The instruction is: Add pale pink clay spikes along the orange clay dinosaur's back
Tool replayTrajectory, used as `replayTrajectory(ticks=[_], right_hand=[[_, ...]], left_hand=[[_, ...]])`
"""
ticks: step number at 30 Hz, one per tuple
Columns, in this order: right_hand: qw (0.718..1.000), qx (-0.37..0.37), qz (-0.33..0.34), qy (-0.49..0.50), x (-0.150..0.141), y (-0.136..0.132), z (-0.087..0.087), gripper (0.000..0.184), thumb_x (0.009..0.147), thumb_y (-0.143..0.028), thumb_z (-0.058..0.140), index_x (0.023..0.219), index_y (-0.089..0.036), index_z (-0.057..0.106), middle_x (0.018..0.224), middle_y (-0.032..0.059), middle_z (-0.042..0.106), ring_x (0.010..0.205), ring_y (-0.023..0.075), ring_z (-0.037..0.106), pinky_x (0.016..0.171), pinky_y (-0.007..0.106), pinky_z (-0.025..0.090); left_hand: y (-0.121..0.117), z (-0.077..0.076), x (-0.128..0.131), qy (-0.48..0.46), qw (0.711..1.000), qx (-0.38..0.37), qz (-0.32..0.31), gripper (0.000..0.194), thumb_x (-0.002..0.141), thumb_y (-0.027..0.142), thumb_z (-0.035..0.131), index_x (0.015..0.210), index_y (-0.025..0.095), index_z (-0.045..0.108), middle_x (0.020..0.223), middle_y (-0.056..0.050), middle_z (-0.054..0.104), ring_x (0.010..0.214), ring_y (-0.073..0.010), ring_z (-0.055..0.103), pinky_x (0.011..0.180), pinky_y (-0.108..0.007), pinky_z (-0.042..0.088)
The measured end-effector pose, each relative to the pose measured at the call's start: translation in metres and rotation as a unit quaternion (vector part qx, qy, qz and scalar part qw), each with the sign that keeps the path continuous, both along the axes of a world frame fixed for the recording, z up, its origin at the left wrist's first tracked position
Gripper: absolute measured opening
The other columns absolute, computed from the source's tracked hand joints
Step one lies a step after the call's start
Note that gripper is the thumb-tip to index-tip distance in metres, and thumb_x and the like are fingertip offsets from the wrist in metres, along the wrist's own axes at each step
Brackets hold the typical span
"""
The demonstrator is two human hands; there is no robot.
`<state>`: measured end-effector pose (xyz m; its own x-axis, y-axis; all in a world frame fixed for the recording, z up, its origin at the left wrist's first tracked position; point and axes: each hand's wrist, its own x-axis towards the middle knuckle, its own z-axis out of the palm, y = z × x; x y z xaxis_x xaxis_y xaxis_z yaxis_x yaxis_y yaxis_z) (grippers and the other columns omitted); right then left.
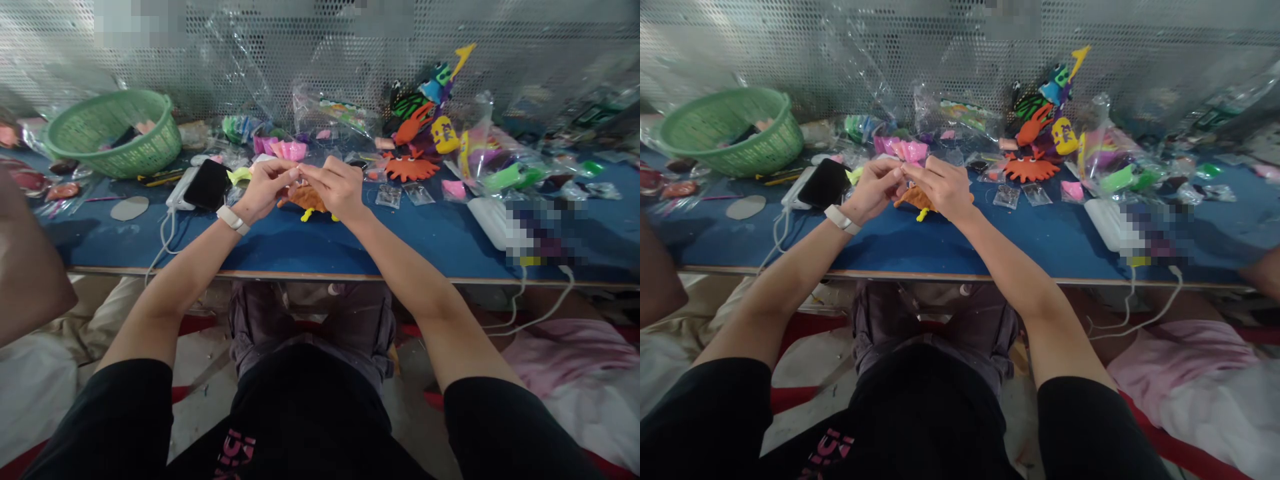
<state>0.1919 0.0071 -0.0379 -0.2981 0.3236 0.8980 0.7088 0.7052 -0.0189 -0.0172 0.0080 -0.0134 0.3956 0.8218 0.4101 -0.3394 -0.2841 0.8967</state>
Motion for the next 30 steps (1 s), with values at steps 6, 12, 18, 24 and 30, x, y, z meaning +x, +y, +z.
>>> replayTrajectory(ticks=[6, 12, 18, 24, 30], right_hand=[[0.999, 0.0, 0.016, 0.037, -0.0019, -0.0006, -0.0011, 0.038, 0.116, -0.052, 0.053, 0.131, -0.036, 0.084, 0.081, 0.0008, 0.063, 0.072, 0.0158, 0.065, 0.069, 0.032, 0.053], [0.998, -0.023, 0.035, 0.039, 0.0, -0.0018, 0.0022, 0.044, 0.116, -0.057, 0.047, 0.127, -0.035, 0.085, 0.078, 0.001, 0.06, 0.069, 0.0161, 0.061, 0.067, 0.032, 0.053], [0.998, -0.014, 0.029, 0.055, -0.0016, -0.0029, 0.0024, 0.039, 0.114, -0.056, 0.054, 0.122, -0.035, 0.087, 0.075, 0.0001, 0.058, 0.066, 0.0159, 0.057, 0.063, 0.032, 0.051], [0.997, 0.011, 0.032, 0.073, -0.0047, -0.0025, 0.0, 0.035, 0.113, -0.053, 0.059, 0.118, -0.034, 0.088, 0.075, -0.0001, 0.058, 0.065, 0.0153, 0.057, 0.062, 0.032, 0.048], [0.998, 0.018, 0.029, 0.06, -0.0052, -0.002, -0.0005, 0.034, 0.115, -0.049, 0.056, 0.123, -0.037, 0.087, 0.075, -0.0009, 0.055, 0.065, 0.0145, 0.056, 0.06, 0.03, 0.045]], left_hand=[[0.0013, -0.0022, 0.001, -0.007, 1.0, 0.009, -0.006, 0.046, 0.078, 0.059, 0.099, 0.091, 0.02, 0.081, 0.065, 0.002, 0.066, 0.051, -0.0085, 0.059, 0.043, -0.02, 0.042], [0.0007, -0.0024, 0.0009, -0.007, 1.0, 0.005, -0.001, 0.049, 0.076, 0.06, 0.1, 0.091, 0.019, 0.079, 0.061, 0.003, 0.063, 0.05, -0.0096, 0.058, 0.042, -0.021, 0.04], [0.0045, -0.0049, 0.0025, -0.025, 0.999, 0.014, 0.027, 0.05, 0.072, 0.062, 0.101, 0.086, 0.018, 0.081, 0.061, 0.004, 0.064, 0.047, -0.0063, 0.056, 0.044, -0.019, 0.041], [0.0071, -0.0059, 0.0019, -0.032, 0.999, 0.004, 0.044, 0.05, 0.072, 0.064, 0.101, 0.082, 0.019, 0.08, 0.064, 0.004, 0.068, 0.046, -0.0041, 0.055, 0.044, -0.018, 0.041], [0.004, -0.0056, 0.0038, -0.029, 0.999, -0.002, 0.023, 0.051, 0.069, 0.065, 0.102, 0.083, 0.019, 0.082, 0.059, 0.004, 0.067, 0.045, -0.0051, 0.055, 0.043, -0.018, 0.04]])
